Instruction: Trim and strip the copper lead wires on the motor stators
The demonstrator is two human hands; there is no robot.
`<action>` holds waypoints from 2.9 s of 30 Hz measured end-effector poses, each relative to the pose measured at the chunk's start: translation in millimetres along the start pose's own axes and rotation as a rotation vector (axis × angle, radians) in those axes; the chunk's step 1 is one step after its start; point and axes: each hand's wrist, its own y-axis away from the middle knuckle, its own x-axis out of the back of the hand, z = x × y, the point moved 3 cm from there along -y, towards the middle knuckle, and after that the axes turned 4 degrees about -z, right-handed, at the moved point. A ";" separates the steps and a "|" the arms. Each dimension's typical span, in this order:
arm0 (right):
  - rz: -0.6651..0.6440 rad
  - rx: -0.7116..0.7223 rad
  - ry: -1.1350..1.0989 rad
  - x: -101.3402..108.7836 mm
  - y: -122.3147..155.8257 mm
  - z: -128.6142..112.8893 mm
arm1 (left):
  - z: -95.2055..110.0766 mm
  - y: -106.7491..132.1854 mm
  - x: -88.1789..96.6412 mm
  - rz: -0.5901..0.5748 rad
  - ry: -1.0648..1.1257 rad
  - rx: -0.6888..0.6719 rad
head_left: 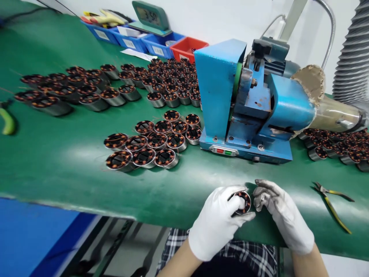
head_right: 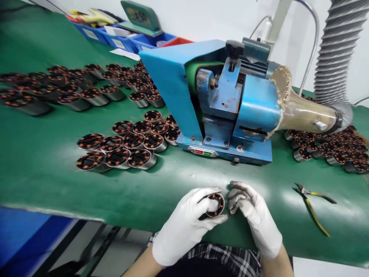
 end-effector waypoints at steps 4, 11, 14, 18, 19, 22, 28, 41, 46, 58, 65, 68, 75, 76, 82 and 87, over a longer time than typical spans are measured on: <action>-0.021 0.003 0.285 -10.4 -3.4 -2.0 | -1.0 -0.5 0.3 -0.039 0.004 0.020; 0.086 0.148 0.292 -20.5 -8.6 -7.3 | -2.5 0.0 -2.0 -0.046 -0.018 0.030; 0.156 0.145 0.294 -24.5 2.1 -8.8 | -2.4 1.1 -2.4 -0.035 -0.033 0.037; 0.256 0.203 0.475 -24.1 24.7 -11.2 | -1.6 1.0 -2.3 -0.034 -0.055 0.075; 0.286 0.221 0.512 -21.6 28.0 -11.8 | -1.4 0.8 -2.2 -0.033 -0.060 0.085; 0.344 0.248 0.619 -11.6 25.2 -11.6 | -0.8 0.5 -2.3 -0.047 -0.082 0.080; 0.403 0.271 0.635 4.9 1.4 -1.0 | -1.1 0.6 -2.7 -0.035 -0.089 0.065; 0.250 -0.017 0.265 -18.5 5.5 7.7 | -1.0 1.3 -2.8 -0.017 -0.070 0.062; 0.317 -0.011 0.241 -17.5 -1.8 5.6 | -2.0 1.9 -5.3 -0.009 -0.095 0.059; 0.400 -0.020 0.736 8.1 20.0 11.7 | 0.6 2.4 -2.3 0.017 -0.101 0.076; 0.313 0.285 0.793 16.7 6.8 -26.7 | 0.4 -0.2 -1.3 0.017 -0.098 0.048; 0.087 0.470 1.046 -17.6 14.2 -35.2 | 0.4 0.2 1.0 0.029 -0.118 0.038; 0.227 0.575 1.179 -25.5 35.5 -4.3 | -2.4 1.9 0.0 0.038 -0.164 0.037; 0.292 0.533 1.183 -16.9 32.8 0.9 | -2.8 1.4 -1.4 0.043 -0.168 0.040; 0.479 0.394 1.221 36.0 19.7 3.5 | 1.0 2.8 -3.7 0.036 -0.143 0.066; 0.331 0.611 1.130 21.4 59.4 -20.3 | 15.5 13.8 21.2 0.075 -0.039 0.073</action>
